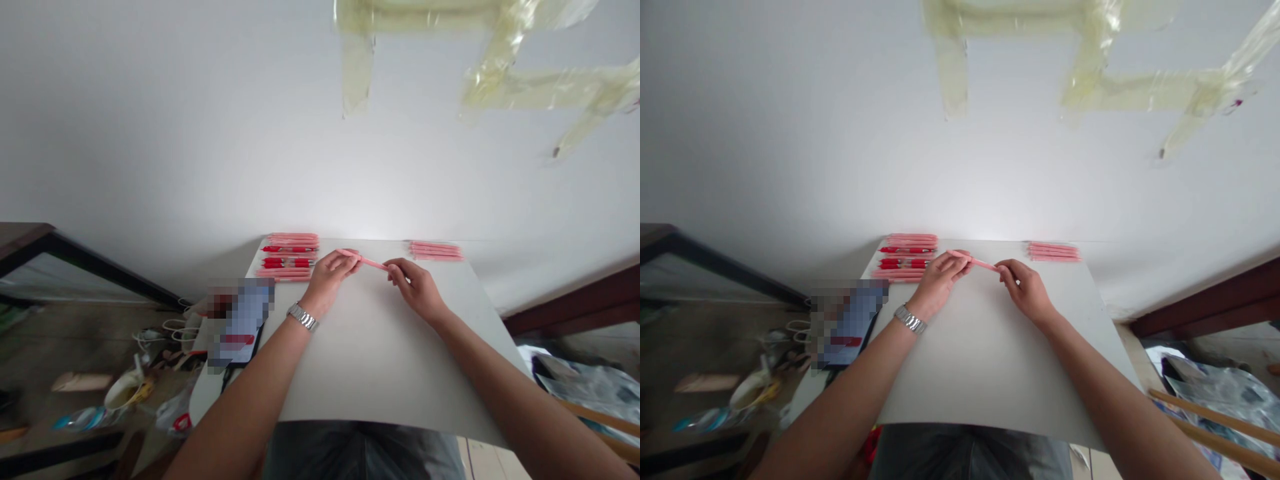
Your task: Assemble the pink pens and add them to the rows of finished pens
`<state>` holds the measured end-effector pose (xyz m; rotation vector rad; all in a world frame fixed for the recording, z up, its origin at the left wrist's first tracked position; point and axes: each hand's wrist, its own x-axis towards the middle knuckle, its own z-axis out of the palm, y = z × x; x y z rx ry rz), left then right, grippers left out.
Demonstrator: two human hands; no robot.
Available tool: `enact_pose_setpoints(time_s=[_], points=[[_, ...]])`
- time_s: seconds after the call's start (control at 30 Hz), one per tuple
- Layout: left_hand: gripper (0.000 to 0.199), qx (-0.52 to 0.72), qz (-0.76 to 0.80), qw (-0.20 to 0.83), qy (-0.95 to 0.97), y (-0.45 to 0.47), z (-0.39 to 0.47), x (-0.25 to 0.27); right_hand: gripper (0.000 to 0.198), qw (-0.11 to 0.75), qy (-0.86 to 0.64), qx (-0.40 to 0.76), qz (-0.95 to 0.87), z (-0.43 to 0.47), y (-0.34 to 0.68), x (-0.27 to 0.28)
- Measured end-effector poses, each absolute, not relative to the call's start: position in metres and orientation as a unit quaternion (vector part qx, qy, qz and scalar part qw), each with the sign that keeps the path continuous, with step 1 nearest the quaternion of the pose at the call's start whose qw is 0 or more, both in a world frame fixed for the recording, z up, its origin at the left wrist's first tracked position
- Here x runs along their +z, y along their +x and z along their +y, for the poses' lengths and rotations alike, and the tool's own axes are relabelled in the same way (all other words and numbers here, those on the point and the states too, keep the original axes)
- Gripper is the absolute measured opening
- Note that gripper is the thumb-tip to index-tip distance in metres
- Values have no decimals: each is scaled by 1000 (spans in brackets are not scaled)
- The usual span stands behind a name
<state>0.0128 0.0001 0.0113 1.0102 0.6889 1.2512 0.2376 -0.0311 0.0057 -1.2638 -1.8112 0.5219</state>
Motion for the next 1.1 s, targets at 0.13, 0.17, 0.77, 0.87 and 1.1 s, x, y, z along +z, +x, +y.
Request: enact_pose_setpoints(time_s=[0.13, 0.17, 0.77, 0.87, 1.1], points=[[24, 563, 309, 635, 429, 12, 2, 11, 33, 455, -505, 195, -707, -29, 237, 2], [24, 563, 310, 636, 427, 12, 2, 11, 31, 455, -506, 191, -708, -29, 237, 1], [26, 563, 306, 641, 422, 11, 2, 14, 27, 430, -508, 194, -721, -30, 237, 2], [26, 562, 308, 639, 426, 12, 1, 15, 29, 415, -504, 213, -727, -31, 237, 6], [25, 562, 313, 630, 436, 12, 0, 15, 33, 429, -500, 215, -721, -31, 236, 5]])
